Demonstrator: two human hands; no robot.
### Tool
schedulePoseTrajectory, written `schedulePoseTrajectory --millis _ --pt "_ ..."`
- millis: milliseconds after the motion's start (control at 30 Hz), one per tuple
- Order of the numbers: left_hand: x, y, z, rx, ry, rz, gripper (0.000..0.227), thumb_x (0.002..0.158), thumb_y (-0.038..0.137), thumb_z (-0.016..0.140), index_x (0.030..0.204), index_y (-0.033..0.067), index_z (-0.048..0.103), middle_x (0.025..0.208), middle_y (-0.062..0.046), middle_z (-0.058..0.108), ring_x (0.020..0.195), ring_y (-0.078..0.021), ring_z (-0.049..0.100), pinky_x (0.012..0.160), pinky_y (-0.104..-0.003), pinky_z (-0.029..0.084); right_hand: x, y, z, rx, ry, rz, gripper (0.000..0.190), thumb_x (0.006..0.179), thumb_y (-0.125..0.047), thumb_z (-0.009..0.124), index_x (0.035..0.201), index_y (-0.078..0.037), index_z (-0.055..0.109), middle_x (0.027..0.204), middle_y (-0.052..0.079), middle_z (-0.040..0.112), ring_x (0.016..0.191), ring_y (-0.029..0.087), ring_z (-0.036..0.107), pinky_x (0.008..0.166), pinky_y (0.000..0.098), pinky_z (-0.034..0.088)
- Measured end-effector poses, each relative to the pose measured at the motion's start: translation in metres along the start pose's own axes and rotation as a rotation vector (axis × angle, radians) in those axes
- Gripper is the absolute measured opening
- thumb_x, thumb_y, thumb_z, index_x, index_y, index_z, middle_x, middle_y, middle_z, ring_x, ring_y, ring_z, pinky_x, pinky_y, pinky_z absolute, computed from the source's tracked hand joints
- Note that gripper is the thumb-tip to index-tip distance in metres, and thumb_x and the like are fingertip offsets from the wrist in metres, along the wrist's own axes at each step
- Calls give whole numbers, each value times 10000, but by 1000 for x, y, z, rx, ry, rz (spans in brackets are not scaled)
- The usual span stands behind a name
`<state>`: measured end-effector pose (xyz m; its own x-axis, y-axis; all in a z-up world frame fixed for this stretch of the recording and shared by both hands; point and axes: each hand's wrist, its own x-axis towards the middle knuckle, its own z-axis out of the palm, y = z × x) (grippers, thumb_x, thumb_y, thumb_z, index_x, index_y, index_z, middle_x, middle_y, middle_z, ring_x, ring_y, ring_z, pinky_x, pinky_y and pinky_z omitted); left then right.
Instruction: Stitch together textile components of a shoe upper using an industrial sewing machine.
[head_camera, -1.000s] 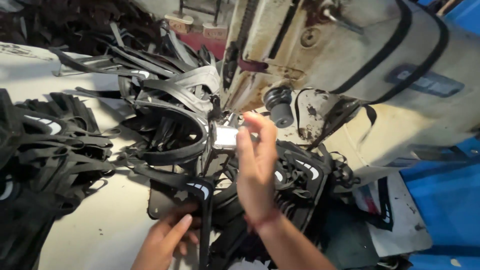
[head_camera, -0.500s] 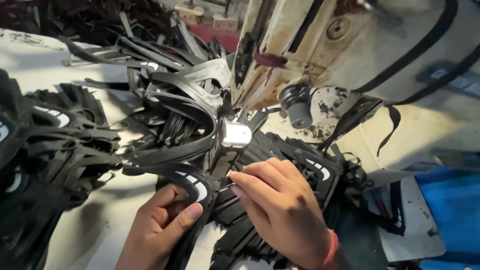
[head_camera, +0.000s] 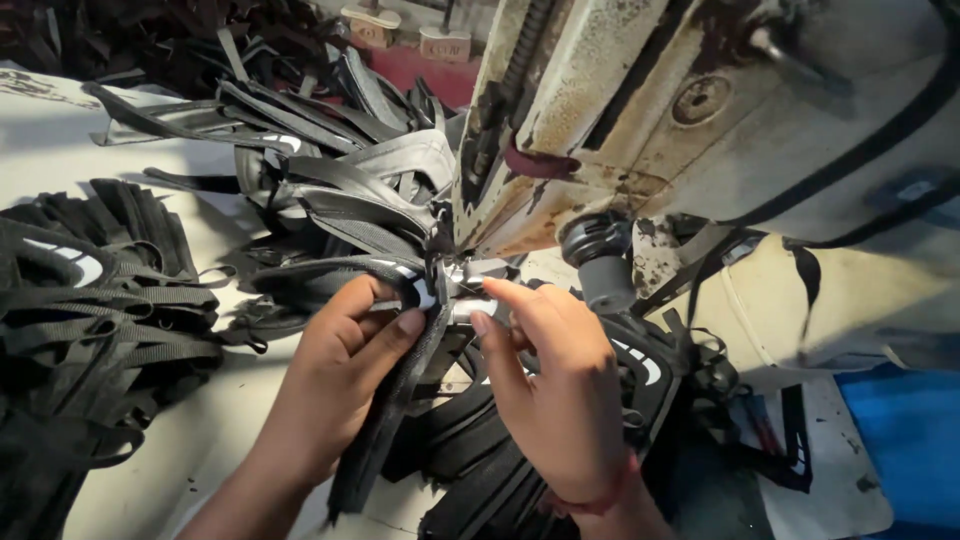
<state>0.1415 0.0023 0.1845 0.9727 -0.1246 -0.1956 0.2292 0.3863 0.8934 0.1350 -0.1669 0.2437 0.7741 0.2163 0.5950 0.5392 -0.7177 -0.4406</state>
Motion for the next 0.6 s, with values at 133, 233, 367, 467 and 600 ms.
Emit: schedulePoseTrajectory --millis 133,233,367,467,600 --pt "-7 -8 5 5 24 56 101 981 -39 620 1074 -37 658 909 -136 743 746 -131 582 645 -271 433 -2 0 -2 15 42 3 199 843 -7 752 1037 -38 716 793 33 594 618 166 519 577 288 431" --pt "-11 -12 13 -11 58 123 70 983 -10 623 1027 -43 666 867 -97 696 731 -94 503 623 -237 356 -2 2 -2 -29 85 -50 231 840 25 760 1060 -32 718 853 58 624 632 197 541 596 308 447" --pt "-9 -12 20 -91 87 110 124 988 -5 623 1078 -66 683 846 -104 699 671 -80 479 566 -229 325 -3 12 4 55 91 26 276 856 -1 747 1124 -24 687 899 46 648 664 163 558 621 273 483" --pt "-6 -15 20 -105 119 93 135 978 -12 631 1090 -75 673 859 -123 702 684 -96 491 580 -236 341 -1 15 9 128 113 71 231 864 7 744 1090 -10 698 874 48 640 630 143 533 579 259 454" --pt "-5 -22 20 -199 114 87 184 970 6 647 1129 -80 684 842 -104 666 684 -94 485 591 -234 341 -2 20 13 171 118 76 111 852 5 747 956 -22 719 869 54 592 641 152 515 550 260 423"
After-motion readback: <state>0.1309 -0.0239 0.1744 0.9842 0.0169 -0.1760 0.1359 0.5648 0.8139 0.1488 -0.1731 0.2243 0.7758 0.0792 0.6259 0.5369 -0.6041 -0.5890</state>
